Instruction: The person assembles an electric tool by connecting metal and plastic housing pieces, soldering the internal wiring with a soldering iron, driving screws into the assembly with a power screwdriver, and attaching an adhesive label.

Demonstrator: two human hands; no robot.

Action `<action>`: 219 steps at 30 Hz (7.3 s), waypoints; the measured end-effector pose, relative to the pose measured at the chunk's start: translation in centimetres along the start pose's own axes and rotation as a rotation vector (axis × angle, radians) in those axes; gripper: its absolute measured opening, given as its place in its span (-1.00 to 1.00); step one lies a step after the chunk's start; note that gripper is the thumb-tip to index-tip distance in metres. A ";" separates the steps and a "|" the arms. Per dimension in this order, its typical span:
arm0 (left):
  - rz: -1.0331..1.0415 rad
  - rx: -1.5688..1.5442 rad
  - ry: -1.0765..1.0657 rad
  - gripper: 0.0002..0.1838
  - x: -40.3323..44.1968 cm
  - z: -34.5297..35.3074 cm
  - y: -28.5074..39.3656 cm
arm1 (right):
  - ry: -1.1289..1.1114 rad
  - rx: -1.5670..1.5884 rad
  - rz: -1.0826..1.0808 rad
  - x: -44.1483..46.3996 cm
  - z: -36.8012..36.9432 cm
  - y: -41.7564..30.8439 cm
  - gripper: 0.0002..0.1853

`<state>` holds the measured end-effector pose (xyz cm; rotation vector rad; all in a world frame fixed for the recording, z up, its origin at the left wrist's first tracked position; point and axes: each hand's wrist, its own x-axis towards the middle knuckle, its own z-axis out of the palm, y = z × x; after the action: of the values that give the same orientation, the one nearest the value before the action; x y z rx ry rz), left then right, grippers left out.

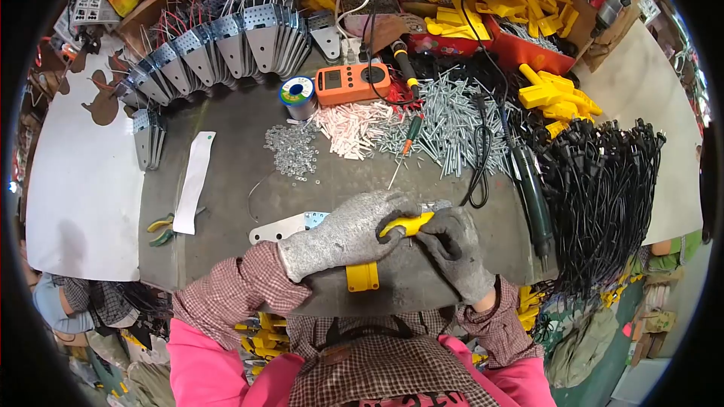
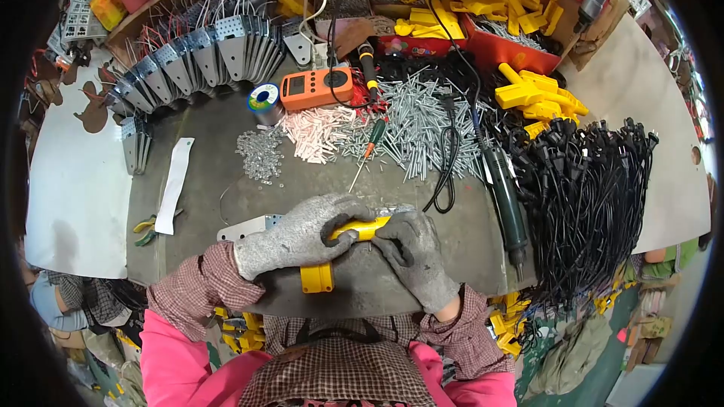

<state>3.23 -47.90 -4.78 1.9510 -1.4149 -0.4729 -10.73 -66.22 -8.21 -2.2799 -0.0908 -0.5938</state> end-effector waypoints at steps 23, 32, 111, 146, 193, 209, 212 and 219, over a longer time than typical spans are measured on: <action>-0.113 -0.011 0.010 -0.73 2.8 -2.0 2.7 | -0.010 0.216 0.097 0.7 -0.9 -0.2 -0.82; 0.025 -0.009 -0.007 -0.75 3.0 1.1 -0.9 | -0.001 0.140 0.071 -0.1 0.1 0.8 -0.65; -0.402 -0.394 -0.192 -0.79 7.1 -4.4 0.1 | -0.044 -0.017 0.104 -2.8 -3.5 0.8 -0.82; 0.001 -0.020 -0.124 -0.45 -0.9 -4.1 -2.0 | -0.345 -0.187 -0.066 2.2 1.3 -5.6 -0.67; -0.108 0.267 -0.053 -0.45 0.7 1.6 -0.2 | 0.066 1.138 -0.031 9.3 -0.9 -2.8 -0.23; -0.130 0.259 -0.069 -0.49 0.9 1.0 0.0 | -0.237 1.258 -0.192 9.1 0.2 -0.9 -0.14; -0.155 0.246 -0.042 -0.50 0.8 1.0 0.6 | -0.037 1.182 -0.169 8.8 -0.1 -1.6 -0.18; -0.196 0.253 -0.109 -0.49 1.1 0.8 0.7 | -0.081 1.191 -0.156 10.4 -0.1 -1.4 -0.22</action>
<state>2.57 -49.32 -4.75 2.3131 -1.4137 -0.5164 -1.84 -66.51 -2.63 -1.1353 -0.5150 -0.3562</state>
